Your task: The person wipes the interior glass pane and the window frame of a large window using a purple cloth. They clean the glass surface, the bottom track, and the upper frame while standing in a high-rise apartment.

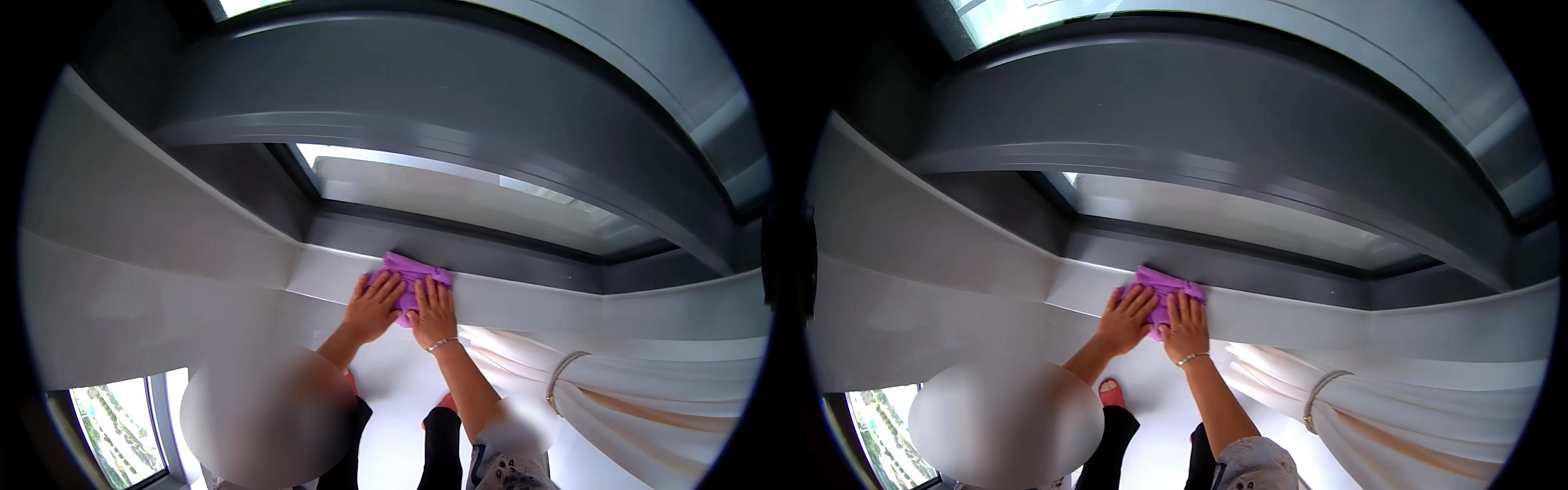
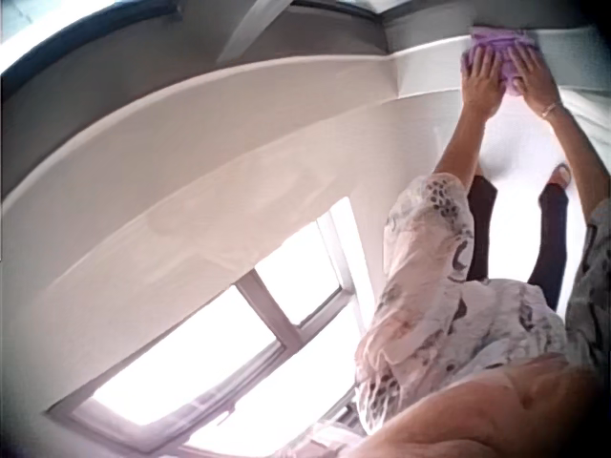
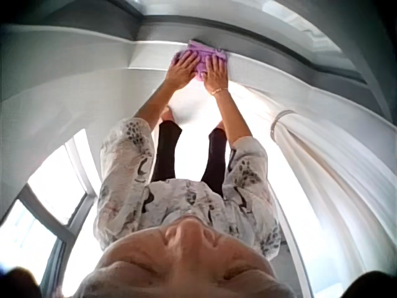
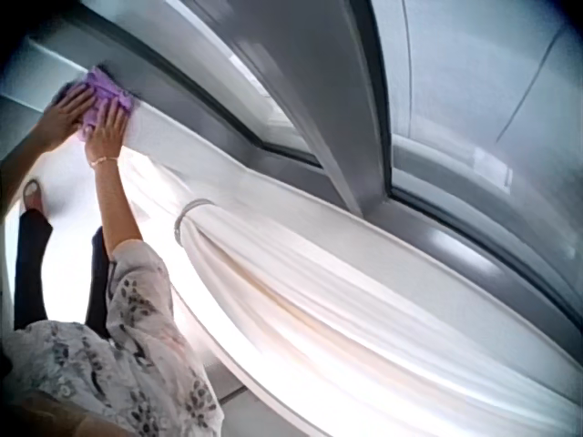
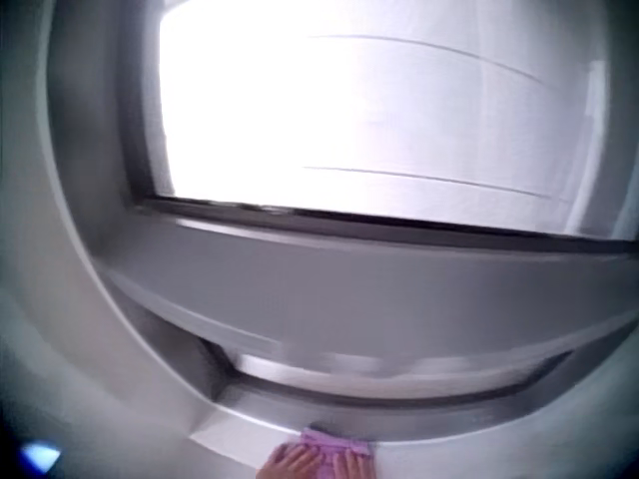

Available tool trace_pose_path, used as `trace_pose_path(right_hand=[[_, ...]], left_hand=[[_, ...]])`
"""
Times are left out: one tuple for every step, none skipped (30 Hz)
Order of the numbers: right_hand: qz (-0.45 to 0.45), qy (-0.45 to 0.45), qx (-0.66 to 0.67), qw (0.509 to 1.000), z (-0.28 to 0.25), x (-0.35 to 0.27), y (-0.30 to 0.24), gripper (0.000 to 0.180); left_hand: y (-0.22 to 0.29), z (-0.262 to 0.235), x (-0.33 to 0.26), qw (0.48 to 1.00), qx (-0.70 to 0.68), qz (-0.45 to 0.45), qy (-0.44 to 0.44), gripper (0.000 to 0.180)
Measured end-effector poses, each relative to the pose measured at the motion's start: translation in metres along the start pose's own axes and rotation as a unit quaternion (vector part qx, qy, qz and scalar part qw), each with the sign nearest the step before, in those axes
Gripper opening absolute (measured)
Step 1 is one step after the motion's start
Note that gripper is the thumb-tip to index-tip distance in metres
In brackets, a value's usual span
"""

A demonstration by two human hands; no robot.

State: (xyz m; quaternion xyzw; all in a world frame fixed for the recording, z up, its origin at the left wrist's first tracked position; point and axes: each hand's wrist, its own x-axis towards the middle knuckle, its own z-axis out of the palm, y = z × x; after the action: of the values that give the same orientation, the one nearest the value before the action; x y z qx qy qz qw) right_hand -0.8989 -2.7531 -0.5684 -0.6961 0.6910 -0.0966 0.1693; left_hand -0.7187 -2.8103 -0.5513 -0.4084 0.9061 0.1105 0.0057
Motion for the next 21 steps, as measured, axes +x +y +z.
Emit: trace_pose_path(right_hand=[[-0.002, 0.008, 0.003, 1.000, 0.003, 0.012, -0.018, 0.073], [-0.004, 0.016, 0.005, 1.000, 0.005, 0.023, -0.034, 0.073], [-0.009, 0.020, 0.007, 1.000, 0.008, 0.031, -0.047, 0.072], [-0.003, 0.024, 0.007, 1.000, 0.011, 0.034, -0.056, 0.072], [0.003, 0.028, 0.007, 1.000, 0.012, 0.037, -0.063, 0.072], [0.004, 0.030, 0.003, 1.000, 0.013, 0.039, -0.065, 0.072], [0.001, 0.024, -0.003, 1.000, 0.014, 0.039, -0.065, 0.071], [-0.017, 0.016, -0.004, 1.000, 0.015, 0.038, -0.064, 0.071], [-0.033, 0.008, -0.002, 0.999, 0.015, 0.037, -0.063, 0.070], [-0.048, 0.001, 0.000, 0.999, 0.014, 0.035, -0.061, 0.070], [-0.064, 0.011, 0.001, 0.998, 0.014, 0.031, -0.058, 0.068], [-0.088, 0.013, 0.003, 0.996, 0.010, 0.029, -0.059, 0.067], [-0.111, 0.013, 0.005, 0.994, 0.007, 0.025, -0.058, 0.065], [-0.133, 0.013, 0.006, 0.991, 0.005, 0.022, -0.057, 0.063], [-0.164, 0.103, 0.008, 0.981, 0.011, 0.018, -0.050, 0.053], [-0.173, 0.110, 0.020, 0.979, 0.012, 0.014, -0.046, 0.050], [-0.182, 0.117, 0.031, 0.976, 0.012, 0.009, -0.043, 0.047], [-0.188, 0.122, 0.040, 0.974, 0.009, 0.005, -0.038, 0.045], [-0.195, 0.146, 0.059, 0.968, 0.005, 0.001, -0.033, 0.039], [-0.187, 0.115, 0.052, 0.974, 0.000, -0.007, -0.029, 0.037], [-0.182, 0.084, 0.047, 0.979, -0.006, -0.014, -0.028, 0.036]], left_hand=[[-0.017, -0.007, -0.004, 1.000, 0.008, -0.012, -0.003, 0.068], [-0.032, -0.014, -0.003, 0.999, -0.001, -0.033, -0.023, 0.068], [-0.046, -0.020, -0.008, 0.999, -0.010, -0.038, -0.026, 0.068], [-0.056, -0.025, -0.010, 0.999, -0.019, -0.041, -0.029, 0.068], [-0.061, -0.029, -0.011, 0.999, -0.003, -0.036, -0.015, 0.066], [-0.061, -0.027, -0.012, 0.999, -0.014, -0.045, -0.016, 0.067], [-0.061, -0.026, -0.014, 0.998, -0.025, -0.054, -0.016, 0.068], [-0.059, -0.025, -0.016, 0.997, -0.036, -0.062, -0.016, 0.069], [-0.056, -0.026, -0.020, 0.996, -0.049, -0.070, -0.014, 0.069], [-0.050, -0.029, -0.026, 0.995, -0.061, -0.077, -0.012, 0.070], [-0.046, -0.029, -0.032, 0.994, -0.074, -0.084, -0.010, 0.070], [-0.046, -0.030, -0.040, 0.994, -0.064, -0.085, -0.008, 0.070], [-0.048, -0.025, -0.049, 0.995, -0.056, -0.084, -0.008, 0.070], [-0.050, -0.019, -0.057, 0.995, -0.049, -0.083, -0.008, 0.071], [-0.049, -0.011, -0.057, 0.994, -0.045, -0.069, 0.064, 0.065], [-0.052, -0.003, -0.058, 0.994, -0.041, -0.058, 0.083, 0.060], [-0.055, 0.005, -0.059, 0.993, -0.037, -0.046, 0.102, 0.056], [-0.051, 0.008, -0.058, 0.992, -0.037, -0.033, 0.120, 0.052], [-0.045, 0.011, -0.059, 0.990, -0.056, -0.026, 0.125, 0.048], [-0.038, 0.013, -0.061, 0.988, -0.076, -0.018, 0.130, 0.045], [-0.030, 0.011, -0.060, 0.986, -0.094, -0.012, 0.136, 0.041]])
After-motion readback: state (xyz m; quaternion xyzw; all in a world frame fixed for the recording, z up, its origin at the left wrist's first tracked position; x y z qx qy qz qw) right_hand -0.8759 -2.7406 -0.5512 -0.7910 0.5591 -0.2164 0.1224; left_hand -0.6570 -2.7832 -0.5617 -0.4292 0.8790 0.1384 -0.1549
